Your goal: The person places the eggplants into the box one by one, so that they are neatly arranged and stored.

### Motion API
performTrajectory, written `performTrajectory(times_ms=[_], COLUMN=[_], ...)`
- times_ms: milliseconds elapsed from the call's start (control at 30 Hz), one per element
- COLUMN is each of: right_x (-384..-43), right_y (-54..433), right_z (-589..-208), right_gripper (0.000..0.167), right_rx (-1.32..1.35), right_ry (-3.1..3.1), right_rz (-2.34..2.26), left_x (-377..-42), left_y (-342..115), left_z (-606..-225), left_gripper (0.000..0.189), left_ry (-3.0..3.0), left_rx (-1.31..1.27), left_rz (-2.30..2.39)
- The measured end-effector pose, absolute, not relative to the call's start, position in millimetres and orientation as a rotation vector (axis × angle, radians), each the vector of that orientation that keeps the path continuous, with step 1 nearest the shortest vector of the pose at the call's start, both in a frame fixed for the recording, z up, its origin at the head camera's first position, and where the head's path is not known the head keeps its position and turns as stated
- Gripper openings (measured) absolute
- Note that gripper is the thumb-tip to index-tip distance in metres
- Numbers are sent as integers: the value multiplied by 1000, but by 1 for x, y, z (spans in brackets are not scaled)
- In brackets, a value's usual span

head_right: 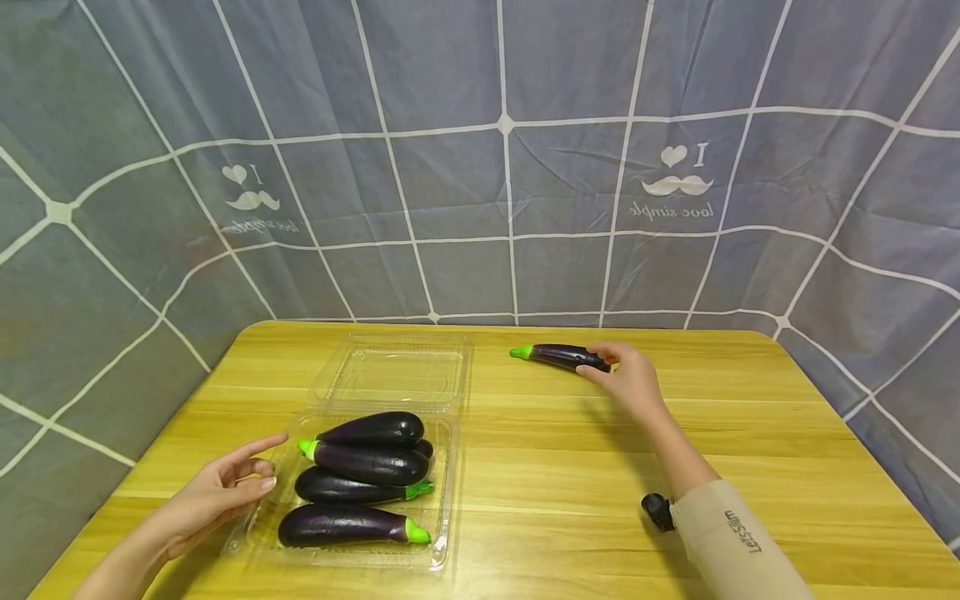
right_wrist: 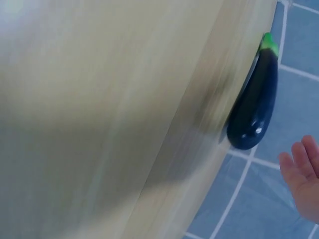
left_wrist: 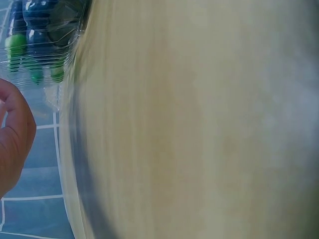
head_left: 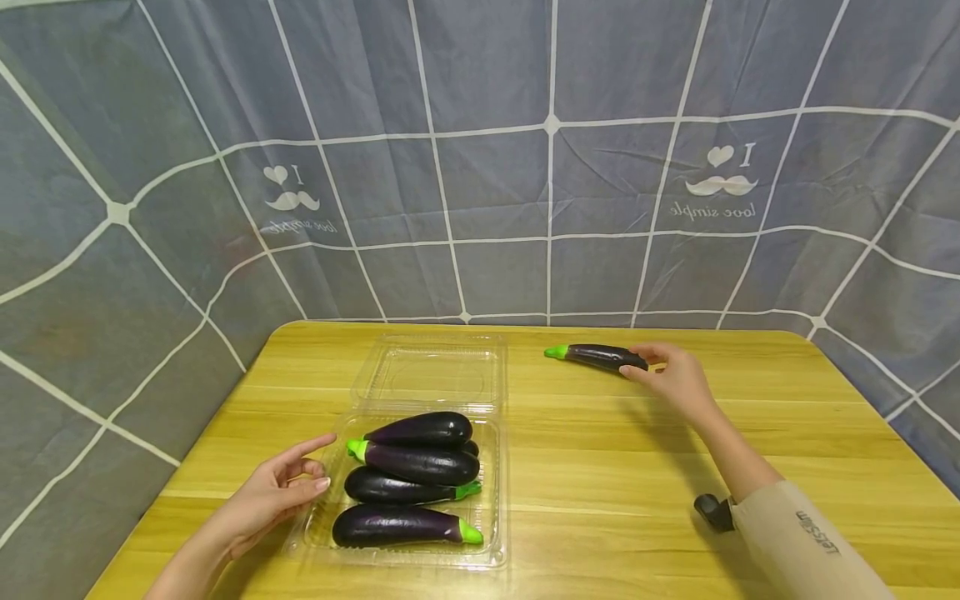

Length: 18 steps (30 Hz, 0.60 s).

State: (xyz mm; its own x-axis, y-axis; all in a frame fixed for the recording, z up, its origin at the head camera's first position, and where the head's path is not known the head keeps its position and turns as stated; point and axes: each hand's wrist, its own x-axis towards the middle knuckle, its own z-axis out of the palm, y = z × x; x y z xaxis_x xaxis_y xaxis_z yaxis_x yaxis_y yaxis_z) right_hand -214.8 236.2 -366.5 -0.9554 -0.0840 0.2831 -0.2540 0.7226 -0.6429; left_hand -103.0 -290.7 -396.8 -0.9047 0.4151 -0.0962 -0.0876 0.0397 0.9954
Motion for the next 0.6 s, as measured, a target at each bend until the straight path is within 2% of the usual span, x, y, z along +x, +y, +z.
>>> performTrajectory(times_ms=[600], right_x=[-241], right_y=[241], right_z=[-374], right_gripper=[46], right_rx=[249], right_ry=[-2780], right_rz=[944], left_x=[-103], left_y=[-290], left_z=[-395], left_gripper=[48], left_ry=[1957], left_rx=[331], left_rz=[1934])
